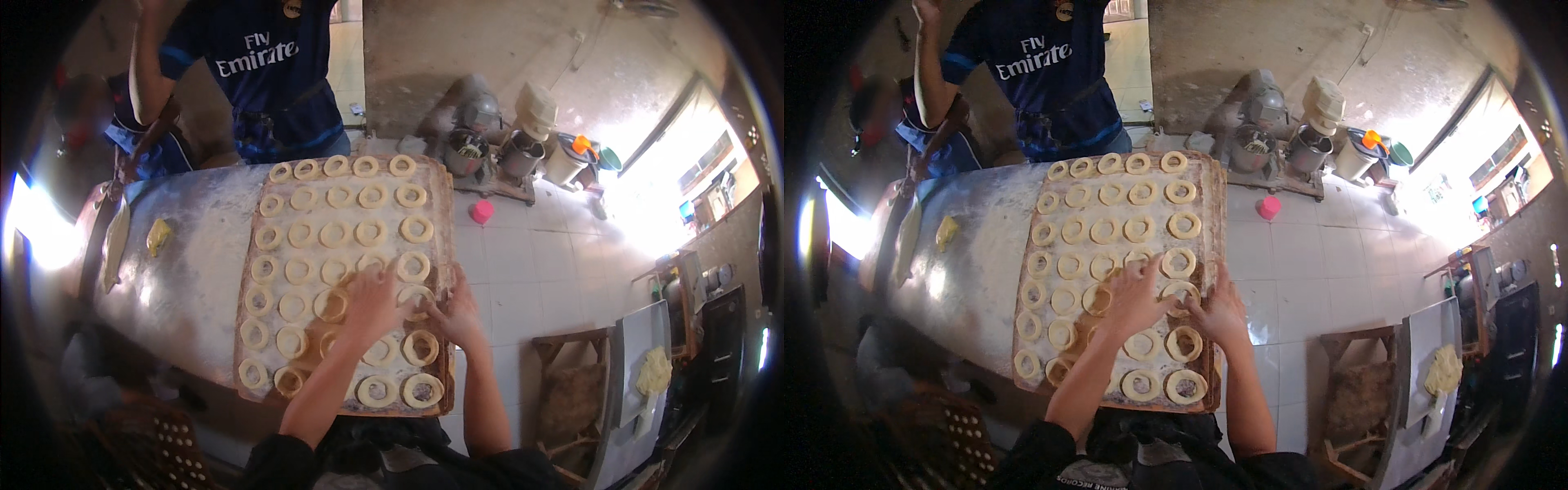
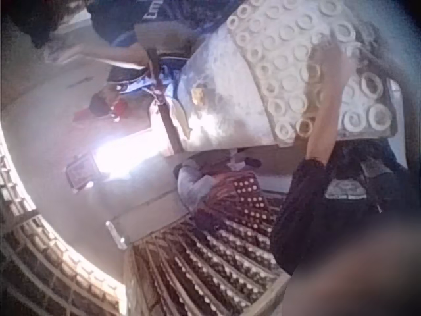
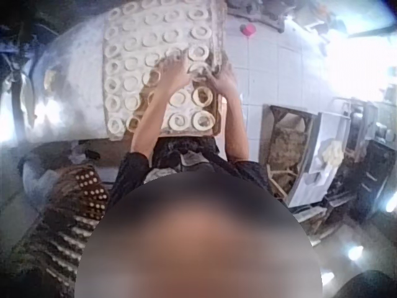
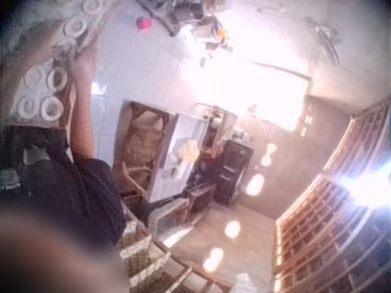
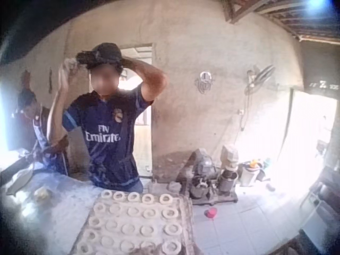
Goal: The person shapes small dough pieces into ring shapes by hand and places them on a wooden tray. They repeatedly form rings and arrange them in rows, then carry the tray to a multi-tiered rack and place it among other trays.
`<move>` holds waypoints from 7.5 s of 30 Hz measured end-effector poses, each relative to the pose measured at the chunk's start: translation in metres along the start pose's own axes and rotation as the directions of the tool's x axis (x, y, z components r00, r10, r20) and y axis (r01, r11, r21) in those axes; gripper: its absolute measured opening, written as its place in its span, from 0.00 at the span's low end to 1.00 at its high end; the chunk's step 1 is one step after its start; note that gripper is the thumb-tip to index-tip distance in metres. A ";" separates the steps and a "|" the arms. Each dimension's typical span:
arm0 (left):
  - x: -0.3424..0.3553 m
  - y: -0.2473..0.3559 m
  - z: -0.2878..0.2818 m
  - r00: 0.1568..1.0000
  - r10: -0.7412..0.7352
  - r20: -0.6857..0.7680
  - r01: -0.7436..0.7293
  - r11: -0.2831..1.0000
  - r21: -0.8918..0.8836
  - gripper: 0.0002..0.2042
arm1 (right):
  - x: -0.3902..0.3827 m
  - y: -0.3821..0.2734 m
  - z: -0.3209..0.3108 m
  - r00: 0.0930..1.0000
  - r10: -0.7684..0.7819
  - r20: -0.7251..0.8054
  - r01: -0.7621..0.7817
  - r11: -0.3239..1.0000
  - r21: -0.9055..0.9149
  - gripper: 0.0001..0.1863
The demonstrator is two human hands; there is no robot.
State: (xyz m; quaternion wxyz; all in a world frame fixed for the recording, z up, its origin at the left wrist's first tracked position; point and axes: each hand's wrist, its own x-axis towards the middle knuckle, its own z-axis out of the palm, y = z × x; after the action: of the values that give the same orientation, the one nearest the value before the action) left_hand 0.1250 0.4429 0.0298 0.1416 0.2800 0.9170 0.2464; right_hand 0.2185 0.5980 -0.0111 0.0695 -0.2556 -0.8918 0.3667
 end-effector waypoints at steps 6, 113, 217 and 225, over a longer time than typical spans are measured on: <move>-0.158 -0.207 -0.040 0.769 -0.292 -0.569 0.415 0.905 0.096 0.17 | -0.103 0.045 -0.012 0.952 0.243 0.189 -0.289 0.916 0.279 0.28; -0.366 0.529 0.328 -0.665 -0.705 -0.247 -0.514 0.672 -0.533 0.31 | -0.075 0.076 -0.113 0.371 -0.634 0.678 -0.194 0.661 0.725 0.46; -0.534 0.199 0.596 -0.859 -0.506 0.077 -0.512 0.849 -0.128 0.30 | -0.565 0.190 0.282 -0.996 -0.077 -0.045 -0.059 0.947 -0.317 0.28; -0.550 0.223 0.612 -0.817 -0.576 0.036 -0.546 0.752 -0.368 0.36 | -0.569 0.217 0.312 -0.978 -0.189 0.092 -0.208 0.932 -0.297 0.29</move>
State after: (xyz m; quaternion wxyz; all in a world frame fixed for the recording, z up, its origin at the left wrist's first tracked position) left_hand 0.9088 0.5112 -0.2980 -0.7226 -0.4306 0.1465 0.5206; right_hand 0.6989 0.2471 -0.3495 -0.9047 0.2214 -0.0196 0.3633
